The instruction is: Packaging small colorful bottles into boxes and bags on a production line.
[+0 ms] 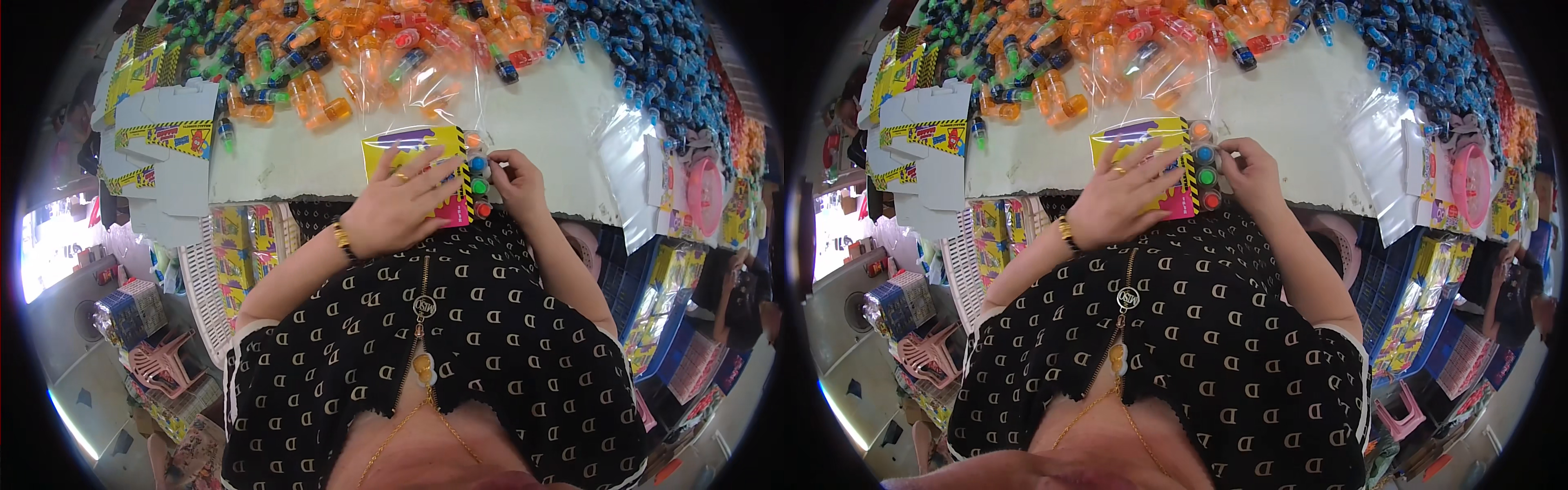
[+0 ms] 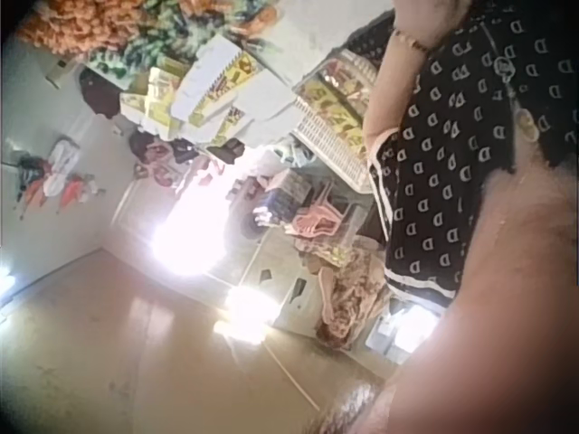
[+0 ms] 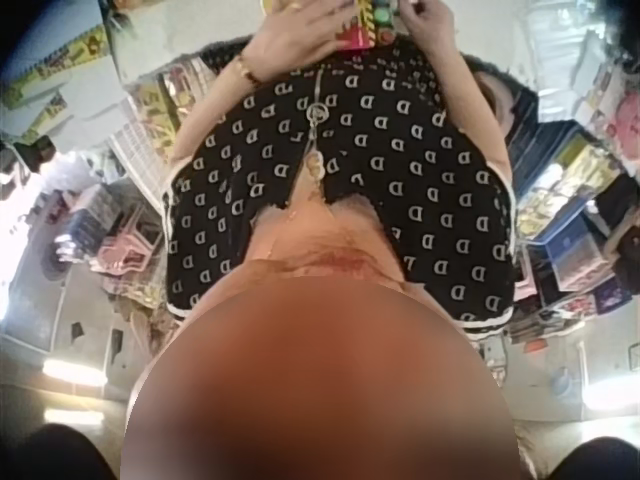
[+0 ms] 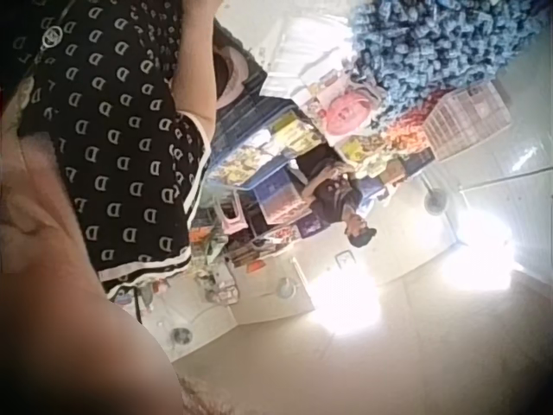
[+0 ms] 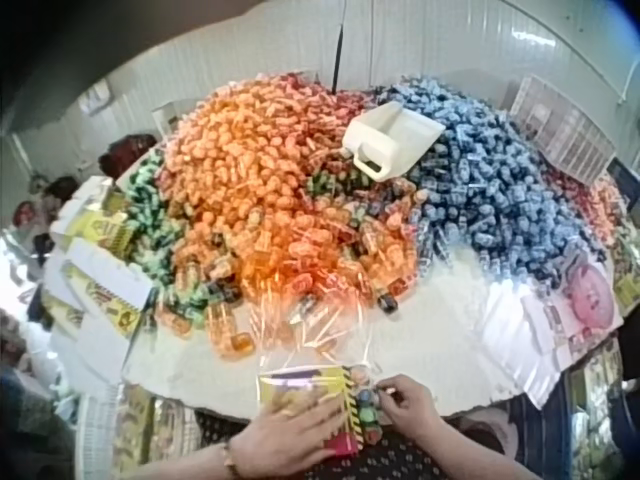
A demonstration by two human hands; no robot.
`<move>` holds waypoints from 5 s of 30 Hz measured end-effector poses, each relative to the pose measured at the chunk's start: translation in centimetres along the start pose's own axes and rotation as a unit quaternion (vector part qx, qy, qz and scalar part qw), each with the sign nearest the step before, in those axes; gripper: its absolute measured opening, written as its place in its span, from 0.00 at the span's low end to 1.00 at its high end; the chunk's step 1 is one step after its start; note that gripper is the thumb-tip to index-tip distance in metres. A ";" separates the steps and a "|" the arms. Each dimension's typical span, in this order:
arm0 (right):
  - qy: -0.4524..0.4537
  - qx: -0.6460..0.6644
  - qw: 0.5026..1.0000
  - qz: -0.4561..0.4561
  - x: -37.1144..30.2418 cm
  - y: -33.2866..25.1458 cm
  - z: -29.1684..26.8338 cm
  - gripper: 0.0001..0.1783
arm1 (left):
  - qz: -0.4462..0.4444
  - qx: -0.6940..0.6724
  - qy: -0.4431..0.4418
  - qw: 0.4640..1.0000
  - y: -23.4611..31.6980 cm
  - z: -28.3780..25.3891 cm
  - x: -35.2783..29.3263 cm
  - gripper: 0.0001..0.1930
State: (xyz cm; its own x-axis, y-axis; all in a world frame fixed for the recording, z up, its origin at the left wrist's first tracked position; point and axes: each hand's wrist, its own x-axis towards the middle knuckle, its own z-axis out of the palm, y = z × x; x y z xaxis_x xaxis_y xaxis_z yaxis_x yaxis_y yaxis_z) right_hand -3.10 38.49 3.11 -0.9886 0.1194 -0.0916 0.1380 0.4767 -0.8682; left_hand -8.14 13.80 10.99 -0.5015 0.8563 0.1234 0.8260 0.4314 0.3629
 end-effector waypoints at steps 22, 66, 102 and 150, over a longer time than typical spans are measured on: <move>0.095 -0.199 0.911 -0.348 0.6 -1.9 -1.7 0.12 | -0.002 -0.027 0.017 0.999 0.5 1.7 0.8 0.30; 0.031 -0.116 0.972 -0.203 -2.4 -0.8 -1.2 0.08 | -0.075 0.037 0.052 0.995 0.8 2.4 -2.9 0.29; 0.075 -0.212 0.936 -0.270 -1.6 2.2 -1.4 0.11 | -0.035 0.081 0.120 0.989 3.6 5.9 6.1 0.21; 0.056 -0.225 0.972 -0.027 -6.2 1.3 -2.2 0.16 | -0.388 -0.544 0.128 0.733 -4.4 1.7 -2.5 0.33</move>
State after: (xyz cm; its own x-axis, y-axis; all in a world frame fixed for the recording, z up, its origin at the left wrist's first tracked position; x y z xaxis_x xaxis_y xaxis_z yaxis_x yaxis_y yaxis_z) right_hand 3.31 40.27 3.58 -0.9859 0.1655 0.0245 0.1226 0.8143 -0.5673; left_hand -10.07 10.22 7.47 -0.8586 0.3320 -0.3906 -0.3568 0.1600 0.9204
